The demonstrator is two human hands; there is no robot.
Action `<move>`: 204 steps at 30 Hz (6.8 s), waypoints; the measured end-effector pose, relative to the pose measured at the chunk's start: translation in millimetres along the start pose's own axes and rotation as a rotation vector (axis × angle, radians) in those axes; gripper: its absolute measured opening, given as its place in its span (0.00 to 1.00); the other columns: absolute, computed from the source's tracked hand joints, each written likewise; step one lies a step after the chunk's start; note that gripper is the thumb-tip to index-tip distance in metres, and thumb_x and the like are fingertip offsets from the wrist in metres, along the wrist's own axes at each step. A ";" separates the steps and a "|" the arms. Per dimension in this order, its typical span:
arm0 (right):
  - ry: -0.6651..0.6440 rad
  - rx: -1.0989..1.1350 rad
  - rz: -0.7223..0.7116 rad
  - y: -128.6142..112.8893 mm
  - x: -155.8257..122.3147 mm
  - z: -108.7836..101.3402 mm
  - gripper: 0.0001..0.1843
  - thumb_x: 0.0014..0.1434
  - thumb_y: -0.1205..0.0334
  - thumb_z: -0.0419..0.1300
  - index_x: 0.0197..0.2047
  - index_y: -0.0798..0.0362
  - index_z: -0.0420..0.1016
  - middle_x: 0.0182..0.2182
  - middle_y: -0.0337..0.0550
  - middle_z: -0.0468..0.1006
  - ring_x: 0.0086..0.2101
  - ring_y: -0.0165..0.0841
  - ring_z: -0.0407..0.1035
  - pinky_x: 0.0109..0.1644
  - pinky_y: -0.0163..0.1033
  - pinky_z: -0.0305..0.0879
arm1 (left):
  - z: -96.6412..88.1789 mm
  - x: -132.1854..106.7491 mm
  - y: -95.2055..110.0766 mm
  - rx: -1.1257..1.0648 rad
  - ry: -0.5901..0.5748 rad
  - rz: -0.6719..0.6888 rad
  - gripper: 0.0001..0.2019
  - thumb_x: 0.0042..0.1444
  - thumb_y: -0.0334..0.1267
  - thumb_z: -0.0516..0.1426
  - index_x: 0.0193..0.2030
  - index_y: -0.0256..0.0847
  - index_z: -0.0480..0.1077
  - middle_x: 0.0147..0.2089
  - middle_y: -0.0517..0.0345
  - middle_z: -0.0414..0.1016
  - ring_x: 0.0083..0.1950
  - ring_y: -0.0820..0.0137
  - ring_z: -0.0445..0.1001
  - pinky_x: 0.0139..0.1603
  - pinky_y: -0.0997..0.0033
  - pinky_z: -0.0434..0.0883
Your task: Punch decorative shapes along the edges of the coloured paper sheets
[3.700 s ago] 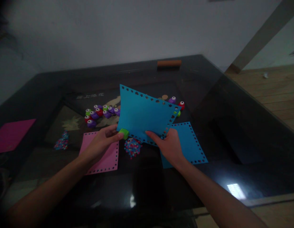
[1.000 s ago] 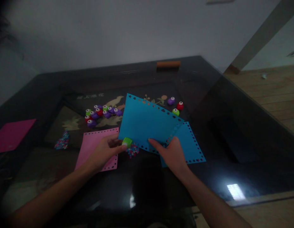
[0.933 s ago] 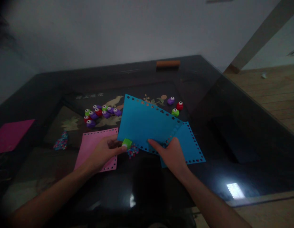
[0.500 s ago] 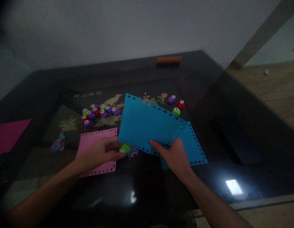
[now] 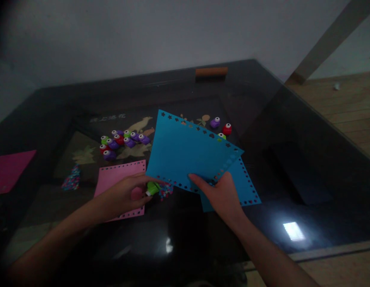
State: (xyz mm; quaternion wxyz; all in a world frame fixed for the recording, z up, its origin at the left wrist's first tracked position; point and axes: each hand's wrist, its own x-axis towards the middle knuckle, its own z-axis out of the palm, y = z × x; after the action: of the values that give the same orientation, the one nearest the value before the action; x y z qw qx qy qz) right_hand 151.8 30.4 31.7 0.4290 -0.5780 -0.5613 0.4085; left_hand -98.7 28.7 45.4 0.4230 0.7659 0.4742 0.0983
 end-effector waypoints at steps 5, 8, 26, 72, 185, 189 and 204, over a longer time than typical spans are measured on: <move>0.019 -0.012 -0.011 -0.5 -0.3 -0.1 0.17 0.48 0.54 0.67 0.42 0.48 0.78 0.37 0.46 0.82 0.47 0.46 0.73 0.57 0.56 0.65 | -0.6 -2.5 0.4 0.066 -0.006 0.003 0.23 0.51 0.26 0.53 0.55 0.43 0.68 0.50 0.53 0.74 0.47 0.64 0.72 0.47 0.65 0.69; 0.013 -0.011 -0.010 -0.7 -0.1 -0.1 0.18 0.48 0.54 0.66 0.43 0.49 0.78 0.35 0.47 0.82 0.46 0.46 0.73 0.56 0.57 0.65 | 0.5 -3.7 -3.5 0.080 -0.002 0.016 0.25 0.50 0.25 0.53 0.56 0.45 0.67 0.51 0.54 0.73 0.49 0.64 0.72 0.49 0.64 0.68; 0.032 -0.005 -0.037 -1.0 0.0 0.5 0.22 0.48 0.54 0.67 0.48 0.50 0.76 0.36 0.47 0.82 0.48 0.47 0.72 0.57 0.58 0.63 | 0.4 -3.7 -4.0 0.065 -0.047 0.024 0.28 0.49 0.22 0.51 0.56 0.47 0.68 0.54 0.55 0.73 0.54 0.64 0.70 0.54 0.61 0.67; 0.164 0.325 0.182 29.6 25.4 -85.9 0.26 0.43 0.53 0.70 0.46 0.48 0.72 0.37 0.42 0.82 0.33 0.39 0.76 0.38 0.45 0.74 | -4.8 28.6 9.6 -0.447 0.197 -0.039 0.17 0.54 0.39 0.58 0.51 0.41 0.68 0.27 0.64 0.70 0.29 0.72 0.70 0.31 0.72 0.67; 0.073 -0.271 0.136 62.0 27.1 -101.2 0.28 0.46 0.52 0.65 0.51 0.51 0.70 0.35 0.44 0.75 0.28 0.36 0.72 0.30 0.42 0.68 | 105.8 45.0 22.4 0.733 0.389 0.394 0.20 0.58 0.34 0.53 0.59 0.40 0.65 0.59 0.52 0.70 0.62 0.61 0.65 0.64 0.55 0.57; 0.157 -0.437 -0.019 67.8 28.1 -104.3 0.22 0.49 0.52 0.63 0.46 0.52 0.73 0.34 0.45 0.73 0.31 0.36 0.69 0.32 0.42 0.67 | 106.8 45.6 21.9 0.731 0.405 0.395 0.20 0.58 0.34 0.54 0.59 0.41 0.65 0.59 0.52 0.70 0.62 0.61 0.65 0.64 0.55 0.57; 0.086 -0.574 -0.084 75.9 31.1 -104.5 0.14 0.51 0.53 0.61 0.38 0.52 0.78 0.37 0.47 0.71 0.31 0.36 0.67 0.32 0.42 0.65 | 104.9 45.1 23.0 0.735 0.373 0.381 0.24 0.58 0.34 0.54 0.62 0.43 0.60 0.62 0.50 0.66 0.63 0.58 0.62 0.65 0.50 0.55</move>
State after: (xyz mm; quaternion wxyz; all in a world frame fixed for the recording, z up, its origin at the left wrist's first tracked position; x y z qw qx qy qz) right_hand 275.3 57.4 -9.2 0.2878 -0.6688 -0.6586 0.1904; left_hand -2.1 2.6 -14.2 0.0047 0.9081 0.3961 0.1357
